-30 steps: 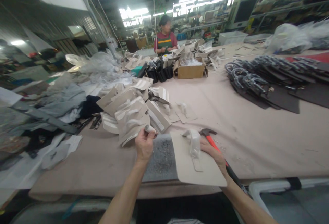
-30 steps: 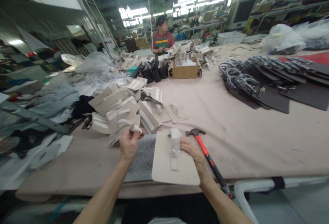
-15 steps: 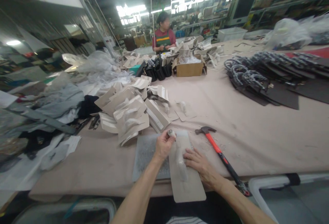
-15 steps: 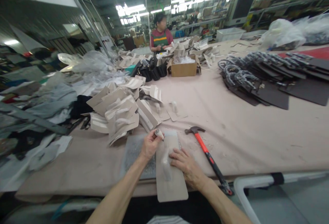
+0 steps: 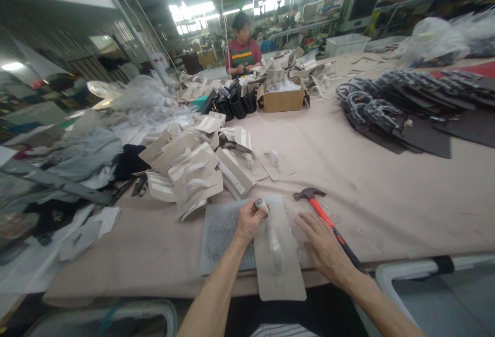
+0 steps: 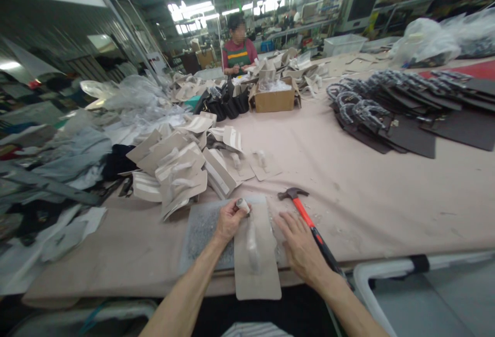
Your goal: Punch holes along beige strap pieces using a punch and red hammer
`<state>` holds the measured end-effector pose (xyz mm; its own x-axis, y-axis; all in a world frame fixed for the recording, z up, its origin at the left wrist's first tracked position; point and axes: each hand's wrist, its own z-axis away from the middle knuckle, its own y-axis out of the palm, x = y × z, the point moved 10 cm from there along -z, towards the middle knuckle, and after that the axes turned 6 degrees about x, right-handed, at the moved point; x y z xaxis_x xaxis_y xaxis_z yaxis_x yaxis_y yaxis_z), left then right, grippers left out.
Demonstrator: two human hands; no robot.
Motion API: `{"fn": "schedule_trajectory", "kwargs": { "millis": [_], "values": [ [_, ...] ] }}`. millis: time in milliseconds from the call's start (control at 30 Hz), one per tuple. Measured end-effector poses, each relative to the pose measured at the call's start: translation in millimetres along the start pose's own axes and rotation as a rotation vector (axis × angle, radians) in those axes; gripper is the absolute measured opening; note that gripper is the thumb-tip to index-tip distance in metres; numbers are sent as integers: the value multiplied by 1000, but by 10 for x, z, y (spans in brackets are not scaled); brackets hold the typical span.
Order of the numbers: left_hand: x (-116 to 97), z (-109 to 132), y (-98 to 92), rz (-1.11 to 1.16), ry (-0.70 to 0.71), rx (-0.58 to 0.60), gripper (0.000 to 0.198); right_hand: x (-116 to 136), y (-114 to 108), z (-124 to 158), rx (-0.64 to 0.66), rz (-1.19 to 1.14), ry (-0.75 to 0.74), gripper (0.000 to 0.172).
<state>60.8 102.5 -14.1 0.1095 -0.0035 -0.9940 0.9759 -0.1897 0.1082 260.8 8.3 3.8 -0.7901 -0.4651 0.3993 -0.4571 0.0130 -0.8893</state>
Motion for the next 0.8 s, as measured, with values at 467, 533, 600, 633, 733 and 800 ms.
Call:
{"fn": "schedule_trajectory", "kwargs": {
  "millis": [467,533,600,633,733,800],
  "values": [
    [18,-3,24,-88,80,18,22,-915,-186,240,204,75,721,7],
    [-8,12,39,-150,103,19,19,-961,-83,288,215,-362,879,7],
    [-46,23,52,-222,134,16,17,-863,119,341,242,-848,1006,11],
    [-68,26,60,-257,152,16,15,-780,199,349,253,-1024,1041,10],
    [-130,24,102,-348,201,44,10,-610,287,338,255,-1177,1074,9],
    [-163,28,133,-407,231,68,8,-541,253,323,212,-1180,1092,13]
  ]
}}
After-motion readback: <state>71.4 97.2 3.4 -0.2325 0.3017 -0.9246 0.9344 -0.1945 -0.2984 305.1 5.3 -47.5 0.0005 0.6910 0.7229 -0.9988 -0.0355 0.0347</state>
